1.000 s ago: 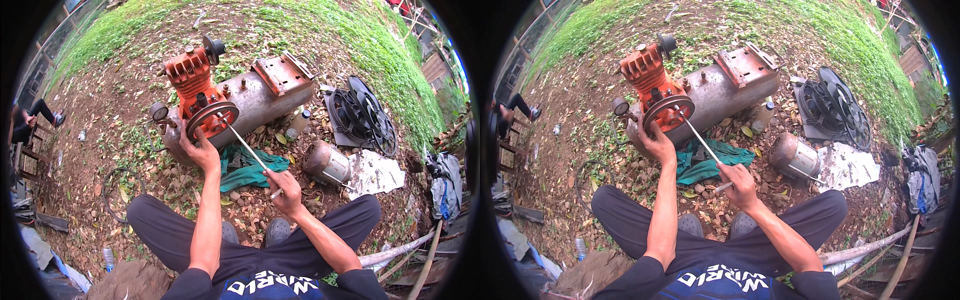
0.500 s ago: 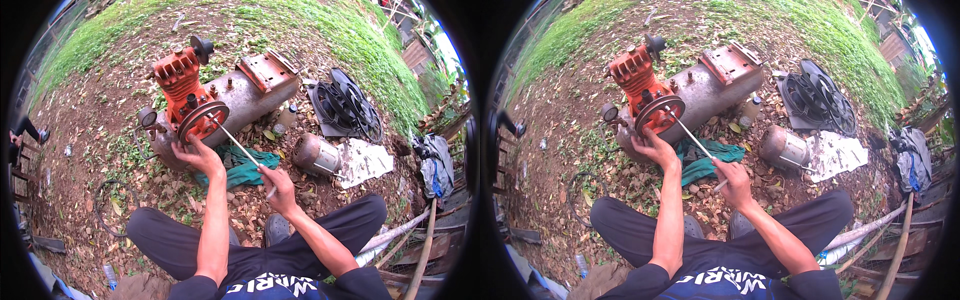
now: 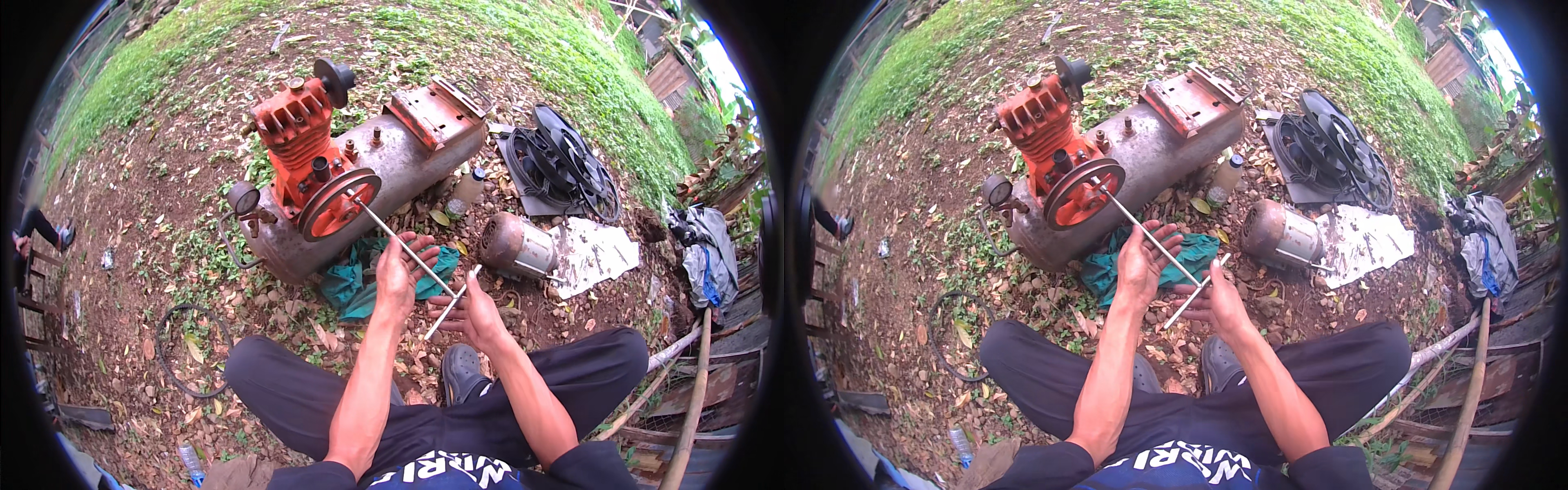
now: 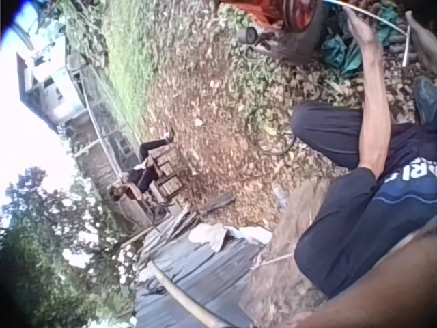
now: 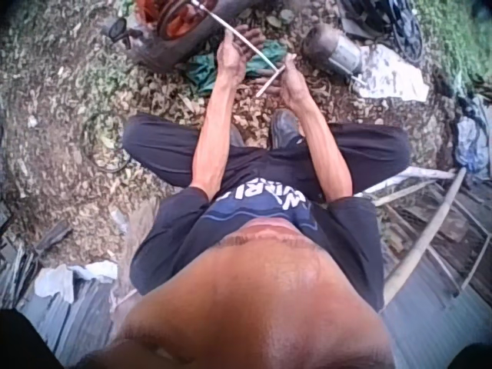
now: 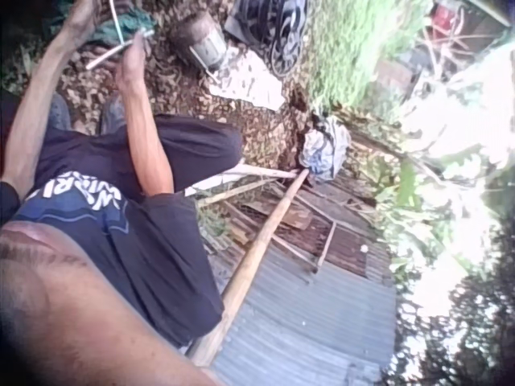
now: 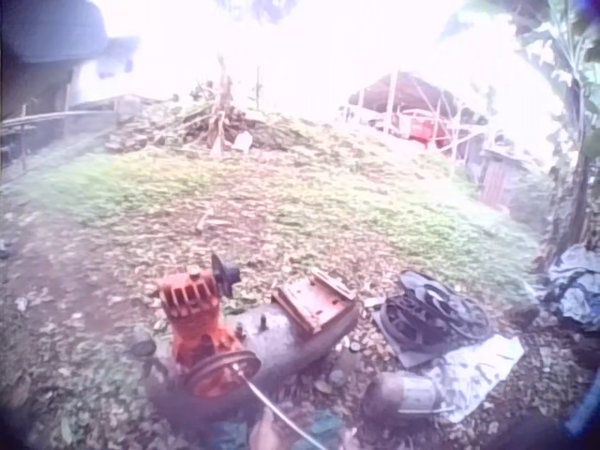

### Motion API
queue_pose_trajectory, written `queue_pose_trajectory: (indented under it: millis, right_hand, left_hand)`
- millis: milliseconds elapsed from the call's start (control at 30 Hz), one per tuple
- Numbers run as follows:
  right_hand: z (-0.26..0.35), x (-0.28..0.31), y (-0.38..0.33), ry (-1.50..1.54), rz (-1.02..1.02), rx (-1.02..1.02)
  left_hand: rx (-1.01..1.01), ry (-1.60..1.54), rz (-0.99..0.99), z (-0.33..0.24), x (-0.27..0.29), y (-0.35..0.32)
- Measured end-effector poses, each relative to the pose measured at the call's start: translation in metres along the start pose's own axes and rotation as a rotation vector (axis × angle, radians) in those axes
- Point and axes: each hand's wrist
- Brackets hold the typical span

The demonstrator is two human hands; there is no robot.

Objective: The person uses a T-handle wrench to tighten bolts on a red engine component. They then lift a large electric motor and place it onto a metal mounting plate attached to a cylindrical tank. Finally, they use a wrench to tighten the bolts securing the motor to the plate.

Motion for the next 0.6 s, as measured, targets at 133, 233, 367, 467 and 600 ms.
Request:
queue_pose_trajectory:
  millis: [133,233,367,467,600]
  right_hand:
    - [-0.023,0.013,-0.013,-0.604,-0.513,0.884]
    - [-0.028,0.023,-0.015,-0.964,-0.585,1.404]
    - [-0.026,0.01,-0.015,-1.124,-0.547,1.538]
    - [-0.034,0.019,0.002,-0.43,-0.313,0.878]
    - [-0.016,0.06,-0.006,-0.13,-0.087,-0.115]
  left_hand:
    - [0.005,-0.07,-0.006,0.006,-0.004,-0.001]
    - [-0.005,-0.081,0.006,0.006,-0.007,0.002]
    - [0.003,-0.095,0.022,0.005,-0.006,0.004]
    - [0.051,-0.14,0.083,0.004,-0.005,0.008]
    - [0.094,-0.141,0.132,-0.006,0.0,0.011]
Point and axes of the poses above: each hand's wrist, its own y-axis towards the middle knuckle, its own x-axis out of the back of the hand, z = x × y, and after that the axes turned 13 degrees about -z, right-handed
